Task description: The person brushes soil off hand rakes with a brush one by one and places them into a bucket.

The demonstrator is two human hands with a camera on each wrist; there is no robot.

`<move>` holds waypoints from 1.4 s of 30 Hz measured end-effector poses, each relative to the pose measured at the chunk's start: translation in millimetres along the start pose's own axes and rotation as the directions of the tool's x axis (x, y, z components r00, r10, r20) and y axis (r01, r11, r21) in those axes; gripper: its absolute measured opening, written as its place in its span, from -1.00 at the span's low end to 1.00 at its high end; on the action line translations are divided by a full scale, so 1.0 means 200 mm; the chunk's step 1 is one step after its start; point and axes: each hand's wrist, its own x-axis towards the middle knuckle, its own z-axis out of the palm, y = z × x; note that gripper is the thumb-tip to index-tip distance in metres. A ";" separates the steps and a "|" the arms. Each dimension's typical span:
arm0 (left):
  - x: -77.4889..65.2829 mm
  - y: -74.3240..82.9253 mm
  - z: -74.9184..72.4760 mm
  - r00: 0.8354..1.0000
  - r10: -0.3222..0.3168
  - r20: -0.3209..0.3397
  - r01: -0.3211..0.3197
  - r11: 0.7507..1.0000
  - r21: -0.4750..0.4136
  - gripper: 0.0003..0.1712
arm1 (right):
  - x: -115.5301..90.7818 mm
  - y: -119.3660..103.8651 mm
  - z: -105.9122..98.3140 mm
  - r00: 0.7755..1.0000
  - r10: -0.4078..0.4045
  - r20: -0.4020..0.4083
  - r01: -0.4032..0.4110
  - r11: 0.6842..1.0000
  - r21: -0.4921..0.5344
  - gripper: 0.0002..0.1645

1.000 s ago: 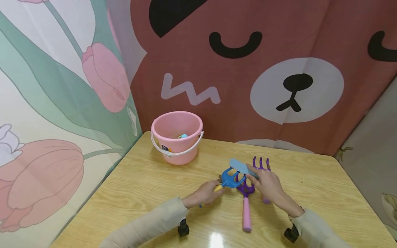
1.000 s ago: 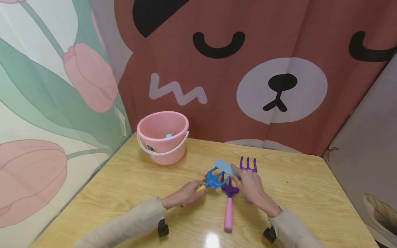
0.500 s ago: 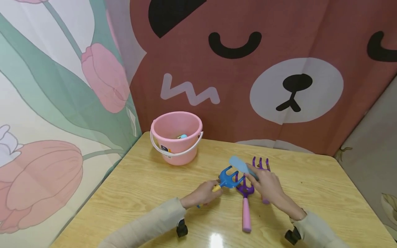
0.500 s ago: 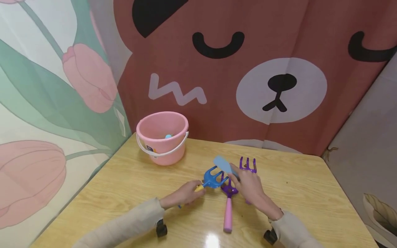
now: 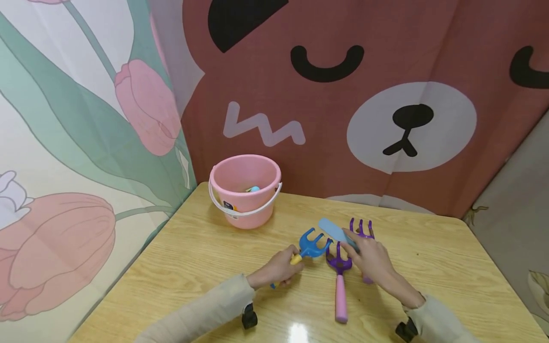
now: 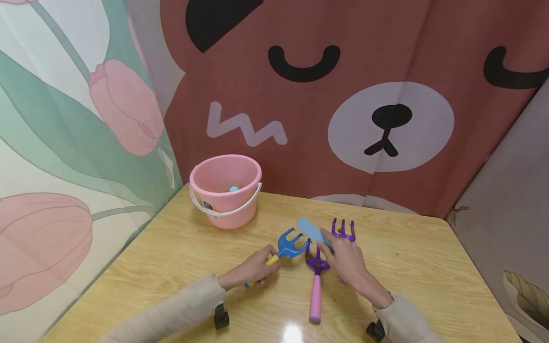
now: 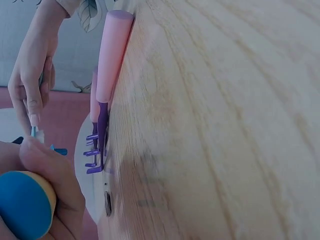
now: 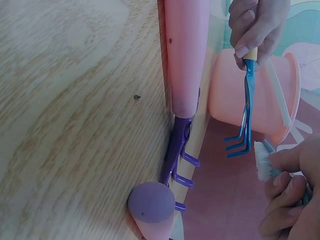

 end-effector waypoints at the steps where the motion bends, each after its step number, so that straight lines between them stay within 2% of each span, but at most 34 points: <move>1: 0.00 0.00 0.00 1.000 -0.006 0.004 0.006 1.000 -0.018 -0.83 | 0.00 0.00 0.00 1.000 0.000 -0.001 0.000 1.000 0.000 -0.53; 6: 0.00 0.01 0.00 1.000 -0.025 0.020 0.027 0.993 -0.113 -0.87 | -0.01 0.00 0.00 1.000 -0.014 -0.018 0.014 1.000 0.011 -0.54; 9: 0.00 0.00 0.00 1.000 -0.014 0.020 0.016 0.991 -0.131 -0.89 | -0.01 0.00 -0.01 0.999 -0.032 -0.042 0.033 0.999 0.024 -0.54; 17: 0.01 0.00 -0.01 0.999 0.022 -0.037 -0.024 0.999 -0.044 -0.91 | -0.02 -0.01 -0.01 0.997 -0.037 -0.062 0.040 0.998 0.051 -0.54; 30: 0.02 0.00 0.00 0.996 0.077 -0.048 -0.079 0.996 -0.046 -0.82 | -0.01 -0.01 0.00 0.989 -0.092 -0.116 0.101 0.992 0.076 -0.55; 42: 0.02 0.01 0.00 0.994 0.075 -0.079 -0.070 0.996 0.054 -0.77 | -0.01 -0.01 0.00 0.991 -0.081 -0.104 0.092 0.990 0.107 -0.56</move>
